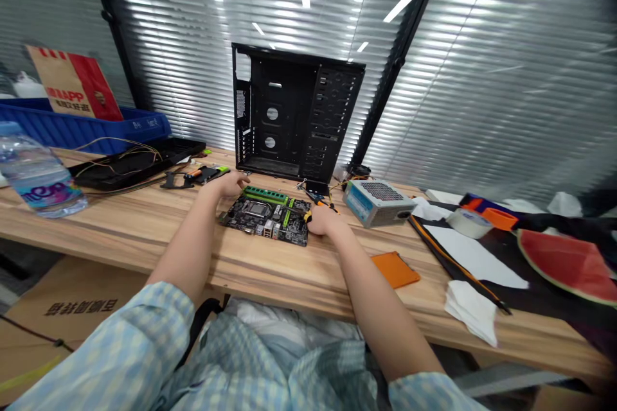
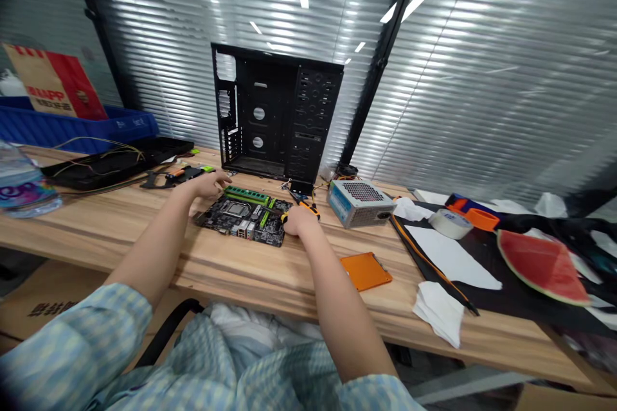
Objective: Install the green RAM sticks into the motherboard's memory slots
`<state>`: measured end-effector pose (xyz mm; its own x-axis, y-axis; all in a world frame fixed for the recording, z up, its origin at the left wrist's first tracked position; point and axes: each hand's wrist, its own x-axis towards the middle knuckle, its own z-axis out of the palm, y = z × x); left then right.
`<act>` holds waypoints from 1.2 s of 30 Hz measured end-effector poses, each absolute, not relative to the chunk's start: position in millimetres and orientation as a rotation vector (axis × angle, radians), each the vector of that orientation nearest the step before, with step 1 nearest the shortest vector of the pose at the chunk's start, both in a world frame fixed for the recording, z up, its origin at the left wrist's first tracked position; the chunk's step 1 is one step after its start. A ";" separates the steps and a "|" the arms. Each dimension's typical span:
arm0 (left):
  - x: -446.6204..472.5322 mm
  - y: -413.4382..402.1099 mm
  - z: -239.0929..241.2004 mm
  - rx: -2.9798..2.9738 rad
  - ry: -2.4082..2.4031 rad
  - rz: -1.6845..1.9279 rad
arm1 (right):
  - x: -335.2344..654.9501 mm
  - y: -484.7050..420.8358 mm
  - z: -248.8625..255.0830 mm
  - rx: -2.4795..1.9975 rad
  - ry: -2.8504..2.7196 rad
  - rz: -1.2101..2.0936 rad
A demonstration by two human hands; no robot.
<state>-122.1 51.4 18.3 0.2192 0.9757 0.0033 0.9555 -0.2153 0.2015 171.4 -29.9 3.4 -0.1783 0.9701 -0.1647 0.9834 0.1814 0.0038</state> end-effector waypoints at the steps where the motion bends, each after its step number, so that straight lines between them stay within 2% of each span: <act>1: -120.8 50.7 18.8 2.315 1.877 0.170 | 171.3 -29.9 3.4 1.928 2.313 -0.155; 36: -120.6 67.0 7.5 2.450 1.849 0.072 | 170.9 -31.0 3.9 1.916 2.325 -0.151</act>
